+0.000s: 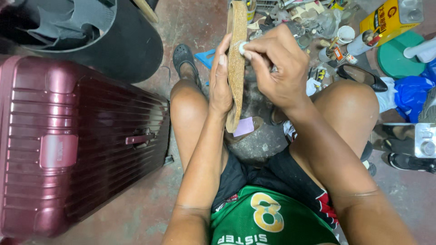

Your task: The person scrubs a blue plastic sandal frame and two beige shoe insoles with a small white abrasive pad. They then handle a black sneaker, open a small jar, and pour liquid from a metal canister into the jar.

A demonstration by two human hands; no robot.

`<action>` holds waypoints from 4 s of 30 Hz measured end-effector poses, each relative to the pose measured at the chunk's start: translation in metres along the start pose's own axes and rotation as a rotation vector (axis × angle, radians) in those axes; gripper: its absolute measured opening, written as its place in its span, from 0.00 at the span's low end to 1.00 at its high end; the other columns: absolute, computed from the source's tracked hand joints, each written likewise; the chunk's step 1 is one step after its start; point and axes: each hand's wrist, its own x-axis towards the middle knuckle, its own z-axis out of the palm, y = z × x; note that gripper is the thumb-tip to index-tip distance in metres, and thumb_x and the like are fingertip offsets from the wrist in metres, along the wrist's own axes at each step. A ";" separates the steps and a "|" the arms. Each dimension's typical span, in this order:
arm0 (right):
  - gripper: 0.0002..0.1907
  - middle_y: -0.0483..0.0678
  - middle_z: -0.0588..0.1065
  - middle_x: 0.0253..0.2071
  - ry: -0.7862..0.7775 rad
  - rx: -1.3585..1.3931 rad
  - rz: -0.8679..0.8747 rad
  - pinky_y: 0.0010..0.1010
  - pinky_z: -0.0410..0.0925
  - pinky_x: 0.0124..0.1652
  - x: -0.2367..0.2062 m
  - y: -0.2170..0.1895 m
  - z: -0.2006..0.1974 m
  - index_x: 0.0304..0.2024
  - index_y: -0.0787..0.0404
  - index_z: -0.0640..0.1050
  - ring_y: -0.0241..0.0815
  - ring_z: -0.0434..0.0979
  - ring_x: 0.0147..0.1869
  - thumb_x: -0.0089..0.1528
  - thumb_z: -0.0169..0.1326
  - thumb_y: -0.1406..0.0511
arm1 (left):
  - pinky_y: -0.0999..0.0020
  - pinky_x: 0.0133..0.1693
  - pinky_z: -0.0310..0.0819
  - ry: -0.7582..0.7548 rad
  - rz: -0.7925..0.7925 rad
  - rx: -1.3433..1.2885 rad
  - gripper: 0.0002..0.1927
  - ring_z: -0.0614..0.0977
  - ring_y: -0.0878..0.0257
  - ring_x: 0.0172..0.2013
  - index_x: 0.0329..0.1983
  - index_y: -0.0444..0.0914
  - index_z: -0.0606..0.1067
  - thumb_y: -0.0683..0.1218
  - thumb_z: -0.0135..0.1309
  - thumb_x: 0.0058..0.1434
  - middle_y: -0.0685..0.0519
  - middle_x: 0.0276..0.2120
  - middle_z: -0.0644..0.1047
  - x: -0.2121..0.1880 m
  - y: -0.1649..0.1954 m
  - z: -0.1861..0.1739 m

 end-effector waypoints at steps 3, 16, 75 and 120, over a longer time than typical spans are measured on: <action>0.07 0.51 0.75 0.40 -0.035 -0.034 -0.029 0.30 0.71 0.38 0.000 0.001 0.001 0.46 0.64 0.80 0.43 0.79 0.41 0.67 0.61 0.76 | 0.56 0.58 0.61 0.023 -0.085 -0.056 0.35 0.69 0.51 0.57 0.79 0.33 0.57 0.60 0.36 0.78 0.40 0.63 0.68 0.000 -0.002 0.000; 0.08 0.51 0.76 0.44 0.097 -0.034 0.009 0.29 0.72 0.42 -0.006 0.006 0.005 0.48 0.64 0.80 0.44 0.79 0.43 0.69 0.61 0.78 | 0.70 0.41 0.74 -0.057 -0.039 0.046 0.41 0.77 0.64 0.41 0.78 0.37 0.58 0.69 0.37 0.73 0.50 0.55 0.75 -0.002 0.011 0.006; 0.11 0.49 0.76 0.41 -0.405 -0.075 -0.242 0.35 0.72 0.38 -0.057 -0.027 0.039 0.43 0.61 0.79 0.47 0.80 0.42 0.58 0.63 0.70 | 0.46 0.73 0.50 -0.117 -0.074 -1.401 0.40 0.46 0.49 0.79 0.79 0.40 0.51 0.63 0.46 0.73 0.43 0.78 0.47 0.018 0.005 -0.030; 0.09 0.52 0.77 0.45 0.040 -0.140 -0.172 0.32 0.73 0.43 0.024 0.012 -0.011 0.46 0.65 0.80 0.46 0.81 0.47 0.65 0.63 0.78 | 0.25 0.50 0.76 -0.219 -0.473 -0.962 0.31 0.76 0.40 0.58 0.71 0.32 0.64 0.57 0.46 0.75 0.37 0.61 0.73 -0.016 0.002 -0.022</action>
